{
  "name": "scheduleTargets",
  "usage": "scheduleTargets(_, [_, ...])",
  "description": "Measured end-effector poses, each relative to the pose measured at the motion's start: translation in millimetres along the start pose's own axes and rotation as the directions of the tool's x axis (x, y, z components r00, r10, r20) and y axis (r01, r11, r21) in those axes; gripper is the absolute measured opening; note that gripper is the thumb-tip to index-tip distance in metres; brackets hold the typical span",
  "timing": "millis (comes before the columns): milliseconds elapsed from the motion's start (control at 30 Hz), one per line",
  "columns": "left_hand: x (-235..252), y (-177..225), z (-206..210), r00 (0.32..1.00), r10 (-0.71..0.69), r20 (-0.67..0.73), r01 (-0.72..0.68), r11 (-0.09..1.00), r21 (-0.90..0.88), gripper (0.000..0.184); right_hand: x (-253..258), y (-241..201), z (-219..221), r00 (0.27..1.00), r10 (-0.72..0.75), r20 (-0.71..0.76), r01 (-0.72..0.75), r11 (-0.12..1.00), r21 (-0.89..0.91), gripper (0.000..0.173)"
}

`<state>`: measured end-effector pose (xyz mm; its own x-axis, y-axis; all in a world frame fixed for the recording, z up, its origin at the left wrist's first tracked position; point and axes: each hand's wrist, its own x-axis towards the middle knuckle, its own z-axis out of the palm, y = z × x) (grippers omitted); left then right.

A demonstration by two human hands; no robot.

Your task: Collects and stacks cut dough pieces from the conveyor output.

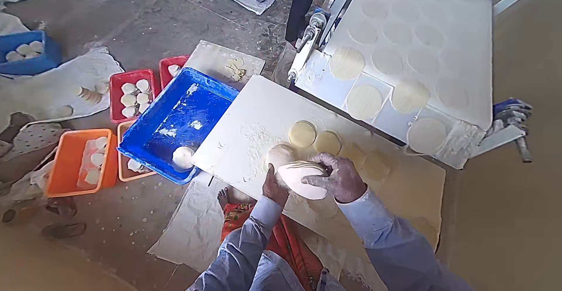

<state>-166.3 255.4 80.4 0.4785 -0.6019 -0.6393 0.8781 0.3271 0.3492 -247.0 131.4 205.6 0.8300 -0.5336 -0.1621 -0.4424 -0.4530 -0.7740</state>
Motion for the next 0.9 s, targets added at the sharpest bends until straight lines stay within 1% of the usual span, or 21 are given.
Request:
scheduleTargets(33, [1.1, 3.3, 4.3, 0.995, -0.044, 0.094, 0.055, 0.991, -0.119, 0.07, 2.4, 5.2, -0.6, 0.999, 0.037, -0.014, -0.036, 0.995, 0.091, 0.043])
scheduleTargets(67, [0.9, 6.6, 7.7, 0.984, -0.086, 0.159, 0.114, 0.977, -0.178, 0.077, 5.3, 11.1, -0.1, 0.996, 0.085, -0.014, -0.082, 0.985, 0.149, 0.044])
scheduleTargets(100, [-0.6, 10.4, 10.4, 0.975, -0.122, 0.184, 0.156, 0.972, -0.178, 0.082, 8.2, 16.9, 1.6, 0.991, 0.135, -0.009, -0.132, 0.977, 0.166, 0.045])
scheduleTargets(167, [-3.5, 17.5, 12.0, 0.971, -0.165, 0.174, 0.18, 0.981, -0.071, 0.086, 11.7, 27.3, 8.0, 0.981, 0.196, 0.003, -0.194, 0.97, 0.146, 0.047])
scheduleTargets(200, [-5.9, 20.8, 12.1, 0.974, -0.171, 0.147, 0.175, 0.985, -0.013, 0.081, 11.3, 31.6, 12.3, 0.979, 0.202, 0.02, -0.203, 0.97, 0.136, 0.048])
scheduleTargets(233, [-8.9, 24.6, 12.1, 0.979, -0.167, 0.114, 0.164, 0.986, 0.033, 0.07, 10.4, 34.1, 17.7, 0.98, 0.198, 0.033, -0.2, 0.97, 0.138, 0.049])
scheduleTargets(300, [-13.6, 33.0, 9.8, 0.984, -0.154, 0.084, 0.148, 0.986, 0.072, 0.039, 9.0, 32.2, 29.9, 0.974, 0.224, 0.032, -0.226, 0.956, 0.187, 0.051])
scheduleTargets(333, [-14.1, 37.5, 6.3, 0.981, -0.167, 0.095, 0.161, 0.985, 0.068, 0.029, 9.5, 29.5, 36.2, 0.961, 0.276, 0.03, -0.274, 0.928, 0.254, 0.051])
scheduleTargets(367, [-13.1, 42.2, 4.0, 0.978, -0.184, 0.103, 0.179, 0.982, 0.055, 0.026, 12.4, 28.2, 42.8, 0.931, 0.362, 0.043, -0.354, 0.869, 0.346, 0.054])
scheduleTargets(400, [-11.2, 48.0, 2.0, 0.975, -0.196, 0.107, 0.193, 0.98, 0.038, 0.024, 18.0, 26.3, 51.3, 0.886, 0.457, 0.076, -0.433, 0.759, 0.486, 0.061])
scheduleTargets(433, [-9.2, 56.1, -1.8, 0.972, -0.205, 0.114, 0.202, 0.979, 0.032, 0.023, 25.5, 21.7, 62.3, 0.834, 0.533, 0.139, -0.492, 0.607, 0.625, 0.07])
scheduleTargets(467, [-7.1, 65.7, -6.1, 0.972, -0.204, 0.114, 0.202, 0.979, 0.033, 0.023, 33.1, 14.2, 74.2, 0.798, 0.564, 0.212, -0.51, 0.444, 0.737, 0.077])
scheduleTargets(500, [-5.0, 76.0, -10.9, 0.974, -0.192, 0.119, 0.187, 0.981, 0.052, 0.025, 40.3, 6.1, 87.7, 0.771, 0.583, 0.255, -0.499, 0.304, 0.811, 0.08])
scheduleTargets(533, [-3.6, 88.5, -16.4, 0.978, -0.169, 0.122, 0.159, 0.983, 0.086, 0.029, 47.8, -0.5, 101.0, 0.758, 0.579, 0.301, -0.495, 0.21, 0.843, 0.08])
scheduleTargets(567, [-3.5, 103.5, -21.4, 0.982, -0.144, 0.122, 0.127, 0.983, 0.134, 0.033, 56.2, -10.1, 113.5, 0.756, 0.565, 0.33, -0.497, 0.168, 0.851, 0.078])
scheduleTargets(633, [-4.6, 140.2, -29.8, 0.99, -0.082, 0.111, 0.056, 0.972, 0.227, 0.04, 78.5, -34.6, 136.3, 0.775, 0.53, 0.345, -0.502, 0.185, 0.845, 0.069])
scheduleTargets(700, [-4.5, 182.0, -41.6, 0.995, -0.003, 0.096, -0.026, 0.955, 0.296, 0.043, 103.5, -58.7, 160.8, 0.793, 0.469, 0.388, -0.535, 0.231, 0.813, 0.05])
scheduleTargets(767, [-1.3, 226.3, -57.2, 0.997, 0.076, 0.023, -0.079, 0.941, 0.328, 0.037, 130.7, -78.0, 190.9, 0.784, 0.39, 0.483, -0.606, 0.308, 0.734, 0.027])
scheduleTargets(800, [2.8, 247.2, -68.3, 0.993, 0.115, -0.031, -0.099, 0.94, 0.326, 0.033, 146.1, -85.8, 209.6, 0.774, 0.36, 0.521, -0.631, 0.362, 0.687, 0.021])
scheduleTargets(833, [9.1, 266.5, -81.8, 0.985, 0.151, -0.087, -0.116, 0.942, 0.314, 0.03, 161.4, -98.3, 229.8, 0.768, 0.355, 0.532, -0.64, 0.418, 0.645, 0.019])
scheduleTargets(900, [25.8, 304.3, -111.0, 0.96, 0.205, -0.19, -0.15, 0.951, 0.27, 0.031, 194.3, -122.9, 276.3, 0.759, 0.379, 0.53, -0.65, 0.503, 0.57, 0.025])
